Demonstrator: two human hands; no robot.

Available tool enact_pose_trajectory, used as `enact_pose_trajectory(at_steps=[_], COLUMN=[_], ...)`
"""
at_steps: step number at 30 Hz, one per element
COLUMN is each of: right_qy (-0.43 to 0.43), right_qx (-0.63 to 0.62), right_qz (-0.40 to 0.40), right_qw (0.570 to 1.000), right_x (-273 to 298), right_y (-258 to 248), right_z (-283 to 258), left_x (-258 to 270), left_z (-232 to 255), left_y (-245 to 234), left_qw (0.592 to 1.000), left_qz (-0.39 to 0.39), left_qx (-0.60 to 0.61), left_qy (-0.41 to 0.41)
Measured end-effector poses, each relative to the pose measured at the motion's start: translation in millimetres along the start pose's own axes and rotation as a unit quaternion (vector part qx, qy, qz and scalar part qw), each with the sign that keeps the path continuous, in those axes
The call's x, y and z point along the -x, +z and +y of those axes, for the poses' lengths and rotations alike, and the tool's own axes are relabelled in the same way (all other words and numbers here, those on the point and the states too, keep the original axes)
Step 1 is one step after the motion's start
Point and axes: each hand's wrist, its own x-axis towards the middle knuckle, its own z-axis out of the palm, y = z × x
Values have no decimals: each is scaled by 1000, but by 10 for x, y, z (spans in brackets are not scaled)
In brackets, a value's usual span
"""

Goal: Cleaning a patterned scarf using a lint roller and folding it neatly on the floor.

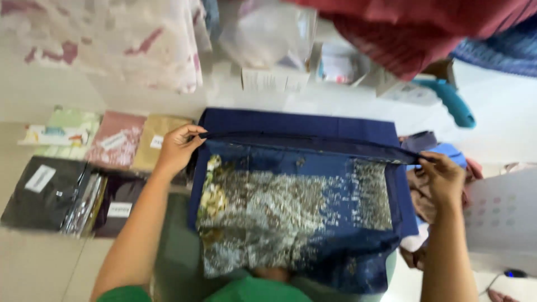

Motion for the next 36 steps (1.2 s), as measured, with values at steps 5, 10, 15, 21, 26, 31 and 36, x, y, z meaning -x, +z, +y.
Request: enact_pose_trajectory(at_steps=[5,10,15,21,26,31,36], right_qy=[-2,-30,-63,-79,-6,14,-43], right_qx=[70,64,91,253,147,237,329], right_qz=[-13,-48,-91,-122,-114,-21,-89], right_qw=[997,996,990,956,983,971,939], right_x=[921,1580,1834,1751,1514,919,401], right_y=[-227,-292,-315,-279,-192,52,321], right_z=[-258,8,262,232,-206,119,270], left_x=[928,1626,1923,1898,1606,1126,796], left_z=[408,73,-101,-120,226,-298,-522], left_y=[-32,-10,-46,-94,-103,56,304], left_qw=[989,978,978,924,927,919,878], left_qz=[-20,-40,-53,-165,-165,-29,31], left_qx=[-145,-198,-187,-341,-335,-370,-422], left_qy=[-16,-41,-75,-48,-39,-132,-222])
